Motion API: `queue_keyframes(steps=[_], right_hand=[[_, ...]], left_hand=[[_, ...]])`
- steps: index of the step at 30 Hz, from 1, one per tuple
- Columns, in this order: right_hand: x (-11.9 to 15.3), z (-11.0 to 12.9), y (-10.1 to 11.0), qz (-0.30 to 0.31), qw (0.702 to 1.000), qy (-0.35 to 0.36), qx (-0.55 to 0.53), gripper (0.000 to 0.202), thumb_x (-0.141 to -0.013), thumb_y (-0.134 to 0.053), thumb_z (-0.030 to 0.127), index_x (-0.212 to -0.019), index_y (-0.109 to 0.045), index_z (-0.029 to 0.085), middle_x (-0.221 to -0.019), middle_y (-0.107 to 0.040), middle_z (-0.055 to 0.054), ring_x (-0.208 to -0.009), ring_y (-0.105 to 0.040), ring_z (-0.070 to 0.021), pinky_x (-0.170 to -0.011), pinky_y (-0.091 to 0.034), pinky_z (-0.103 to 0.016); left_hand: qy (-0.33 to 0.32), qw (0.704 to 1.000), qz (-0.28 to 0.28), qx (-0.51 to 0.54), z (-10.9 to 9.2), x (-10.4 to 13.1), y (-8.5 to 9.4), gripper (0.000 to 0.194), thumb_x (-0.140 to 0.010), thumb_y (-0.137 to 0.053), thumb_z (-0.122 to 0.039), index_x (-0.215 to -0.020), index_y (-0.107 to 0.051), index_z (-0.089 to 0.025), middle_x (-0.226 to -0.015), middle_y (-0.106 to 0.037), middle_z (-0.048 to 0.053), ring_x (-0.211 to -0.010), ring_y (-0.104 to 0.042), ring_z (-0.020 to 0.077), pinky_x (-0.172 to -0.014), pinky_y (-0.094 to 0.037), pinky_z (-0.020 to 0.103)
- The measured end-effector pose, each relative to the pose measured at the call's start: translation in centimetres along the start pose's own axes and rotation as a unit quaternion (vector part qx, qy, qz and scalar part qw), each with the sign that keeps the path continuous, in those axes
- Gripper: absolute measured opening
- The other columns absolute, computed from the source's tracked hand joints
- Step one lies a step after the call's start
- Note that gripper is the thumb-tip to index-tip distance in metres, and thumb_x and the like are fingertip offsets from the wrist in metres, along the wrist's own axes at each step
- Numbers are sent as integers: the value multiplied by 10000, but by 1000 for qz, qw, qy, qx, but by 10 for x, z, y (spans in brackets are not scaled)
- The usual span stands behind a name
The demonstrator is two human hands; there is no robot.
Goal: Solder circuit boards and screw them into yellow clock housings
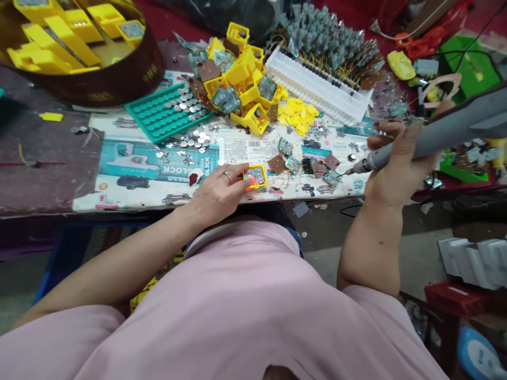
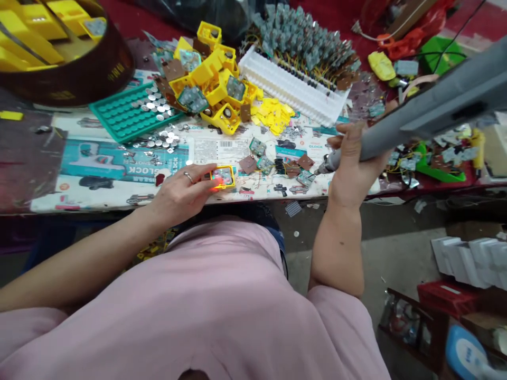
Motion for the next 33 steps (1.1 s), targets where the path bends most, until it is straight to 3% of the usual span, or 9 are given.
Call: queue_keyframes(steps=[3, 6, 8, 10, 13, 16, 28, 31, 33], right_hand=[[-1, 1, 10, -3, 999, 8, 34, 539, -850, -617, 607, -1193, -514, 205, -1073, -652, -111, -898, -702, -198, -887, -557, -425], [19, 45, 34, -92, 979, 133, 124, 502, -893, -633, 483, -1322, -486, 267, -1420, -496, -88, -1431, -432, -272, -1165, -367, -476], [52, 83, 41, -149, 947, 255, 123, 519, -894, -663, 365, -1375, -468, 384, -1451, -484, 1, -1481, -352, -236, -1166, -372, -441], [80, 100, 21, -76, 946, 308, 61, 340, -923, -621, 343, -1251, -574, 423, -1186, -647, 38, -1165, -609, -169, -1028, -501, -378], [104, 62, -58, 213, 971, 97, 52, 261, -978, -511, 406, -1169, -650, 295, -937, -718, -5, -815, -691, -161, -760, -593, -337], [140, 16, -109, 364, 916, -167, -16, 490, -931, -500, 609, -1191, -672, 231, -911, -735, -28, -810, -687, -163, -698, -584, -298], [169, 14, -140, 352, 869, -323, -130, 607, -648, -695, 770, -883, -728, 211, -724, -708, 30, -634, -647, -122, -591, -552, -243], [175, 12, -145, 384, 836, -368, -137, 671, -688, -612, 827, -915, -745, 210, -649, -671, 32, -547, -623, -121, -526, -555, -256], [178, 13, -146, 406, 808, -398, -153, 771, -741, -486, 873, -1013, -744, 200, -639, -675, 9, -535, -632, -134, -512, -561, -270]], left_hand=[[16, 1000, -2, 15, 5, -1, 0, 199, -921, -546, -172, -1009, -724, -179, -1185, -719, 168, -1029, -714, 246, -820, -612, 370], [35, 998, -35, 41, 8, -3, 10, 182, -912, -600, -199, -1062, -703, -189, -1188, -718, 147, -1014, -723, 214, -809, -605, 311], [37, 996, -61, 57, 5, -7, 21, 288, -890, -648, -201, -1178, -647, -182, -1201, -707, 146, -1056, -711, 206, -858, -594, 298], [16, 994, -83, 75, -5, -12, 32, 436, -870, -679, -191, -1288, -558, -163, -1206, -697, 151, -1124, -683, 211, -940, -575, 320], [-33, 990, -97, 97, -25, -16, 43, 529, -867, -678, -174, -1352, -469, -159, -1210, -685, 153, -1162, -659, 215, -980, -565, 357], [-61, 990, -98, 87, -38, -14, 47, 549, -873, -658, -156, -1375, -438, -164, -1204, -681, 147, -1157, -657, 215, -968, -574, 376], [-75, 995, -57, 44, -38, 6, 50, 587, -848, -653, -106, -1407, -475, -131, -1219, -670, 214, -1164, -656, 281, -955, -578, 438], [19, 992, -53, 116, -20, 10, 49, 484, -852, -679, -153, -1324, -575, -177, -1253, -673, 174, -1172, -657, 259, -996, -558, 422], [159, 953, -52, 254, 6, 16, 42, 422, -878, -669, -238, -1294, -608, -204, -1277, -675, 140, -1177, -658, 243, -1012, -551, 411]])
Point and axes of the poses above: each hand's wrist, its own x-axis away from the middle knuckle, its own y-axis out of the back of the hand, z = x × y, the point moved 10 cm from there along -x, towards the middle knuckle
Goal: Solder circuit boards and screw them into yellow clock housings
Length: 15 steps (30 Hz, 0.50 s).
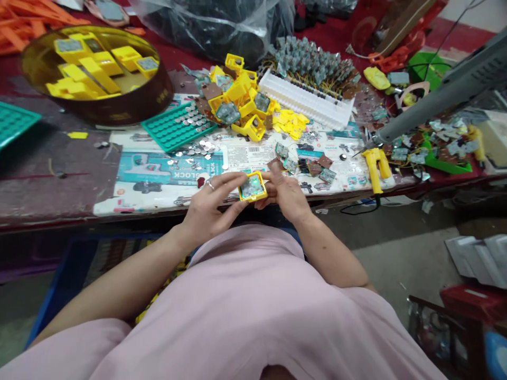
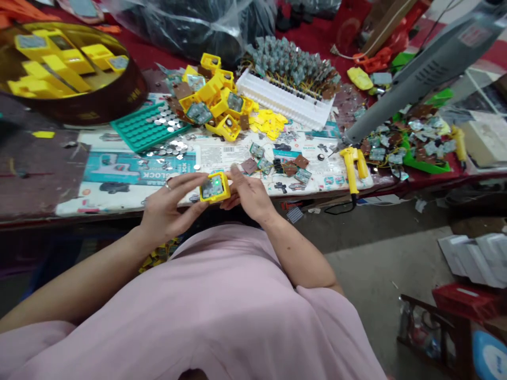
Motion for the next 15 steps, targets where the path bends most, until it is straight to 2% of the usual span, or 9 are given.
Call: queue_keyframes(steps=[1, 2, 4, 6, 7, 9, 12, 15], right_hand=[[0, 3, 1, 0, 1000, 4, -4, 793, -764, -453, 872, -1073, -732, 197, -676, -697, -7, -558, -648, -138, -521, -566, -271], [1, 9, 5, -11, 1000, 24, 1, 774, -781, -468, 850, -1126, -714, 202, -753, -727, -24, -608, -671, -140, -543, -574, -267], [4, 26, 13, -56, 993, 100, 35, 652, -792, -594, 747, -1177, -686, 229, -948, -757, -41, -771, -713, -146, -620, -592, -255], [8, 37, 13, -76, 981, 162, 74, 550, -785, -692, 630, -1191, -670, 259, -1100, -747, -41, -961, -717, -164, -747, -608, -272], [9, 38, 9, -69, 978, 175, 86, 533, -788, -703, 600, -1204, -661, 269, -1150, -738, -42, -1040, -706, -177, -812, -608, -293], [8, 34, -1, -37, 979, 176, 95, 546, -801, -691, 581, -1252, -631, 280, -1215, -721, -53, -1130, -685, -200, -912, -597, -346], [7, 27, -12, -2, 983, 164, 86, 591, -798, -696, 557, -1310, -585, 284, -1247, -708, -65, -1149, -682, -222, -955, -591, -397], [7, 25, -17, 12, 985, 157, 75, 609, -795, -708, 521, -1338, -560, 288, -1236, -711, -58, -1143, -685, -221, -964, -591, -400]], left_hand=[[89, 991, -9, 99, 16, 1, 1, 415, -893, -653, -294, -1297, -605, -213, -1279, -679, 125, -1166, -665, 236, -1006, -557, 408], [178, 962, -17, 206, 32, 4, -2, 421, -905, -630, -346, -1304, -594, -217, -1280, -681, 114, -1150, -676, 231, -996, -565, 407], [325, 860, -27, 392, 51, 15, -17, 424, -921, -580, -399, -1302, -575, -214, -1290, -679, 105, -1121, -696, 224, -981, -579, 403], [416, 762, -26, 495, 56, 25, -31, 385, -940, -526, -393, -1269, -580, -199, -1310, -670, 110, -1138, -694, 221, -1003, -574, 397], [443, 731, -25, 519, 55, 28, -36, 370, -953, -497, -387, -1254, -585, -190, -1322, -663, 116, -1162, -685, 221, -1020, -567, 393], [467, 704, -19, 535, 52, 31, -40, 371, -979, -440, -389, -1238, -597, -175, -1344, -650, 129, -1222, -654, 229, -1052, -552, 392], [476, 698, -15, 535, 50, 32, -43, 384, -992, -402, -385, -1238, -601, -166, -1401, -613, 131, -1292, -607, 238, -1089, -533, 399], [483, 692, -21, 536, 51, 35, -45, 385, -988, -411, -371, -1267, -584, -171, -1426, -595, 123, -1304, -598, 229, -1110, -522, 397]])
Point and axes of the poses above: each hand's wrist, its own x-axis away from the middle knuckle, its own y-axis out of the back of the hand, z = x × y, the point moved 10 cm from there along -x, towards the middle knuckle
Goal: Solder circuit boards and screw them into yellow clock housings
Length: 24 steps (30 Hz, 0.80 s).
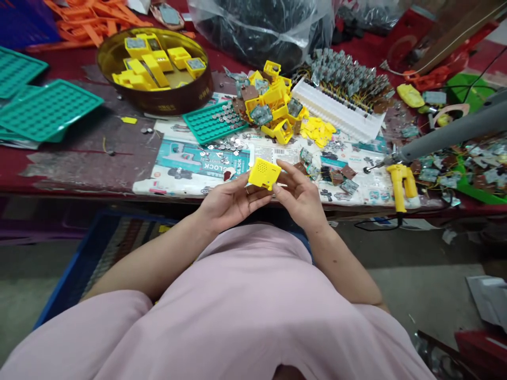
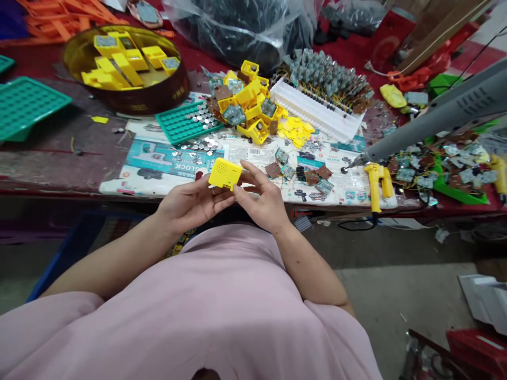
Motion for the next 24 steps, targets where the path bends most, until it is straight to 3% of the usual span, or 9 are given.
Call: queue_keyframes(steps=[5, 13, 19, 22, 24], right_hand=[[0, -2, -5, 14, 1000, -6, 2, 614, -814, -679, 498, -1369, -537, 276, -1217, -719, -51, -1105, -699, -203, -966, -593, -385], [-3, -1, -8, -6, 999, -3, 45, 623, -770, -689, 386, -1362, -557, 246, -1198, -727, -48, -1061, -709, -190, -911, -612, -342], [0, 0, -8, -40, 994, 12, 100, 603, -777, -629, 308, -1371, -561, 228, -1172, -740, -51, -1022, -727, -189, -928, -600, -333], [0, 4, -12, -43, 987, 39, 149, 597, -788, -621, 280, -1380, -554, 241, -1143, -750, -46, -1036, -730, -204, -943, -594, -353], [-2, 5, -21, -10, 984, 50, 172, 585, -810, -639, 305, -1386, -547, 252, -1124, -756, -51, -1031, -732, -216, -931, -600, -369]], left_hand=[[-14, 1000, 12, -19, -1, 0, 0, 402, -983, -406, -381, -1276, -580, -168, -1442, -577, 126, -1333, -572, 238, -1118, -519, 412], [10, 997, -5, 77, 3, -1, 2, 340, -978, -456, -301, -1271, -577, -179, -1349, -643, 108, -1174, -665, 175, -1063, -542, 339], [-28, 992, 31, 116, 7, 1, -2, 222, -873, -655, -240, -1095, -647, -225, -1109, -733, 29, -972, -710, 153, -1023, -535, 363], [-42, 988, 54, 139, 8, 1, -1, 298, -799, -758, -237, -1084, -670, -239, -1072, -739, 13, -928, -709, 134, -982, -528, 324], [-62, 987, 63, 133, 1, 5, 9, 362, -762, -806, -278, -1102, -685, -255, -1110, -738, 19, -949, -706, 141, -963, -524, 320]])
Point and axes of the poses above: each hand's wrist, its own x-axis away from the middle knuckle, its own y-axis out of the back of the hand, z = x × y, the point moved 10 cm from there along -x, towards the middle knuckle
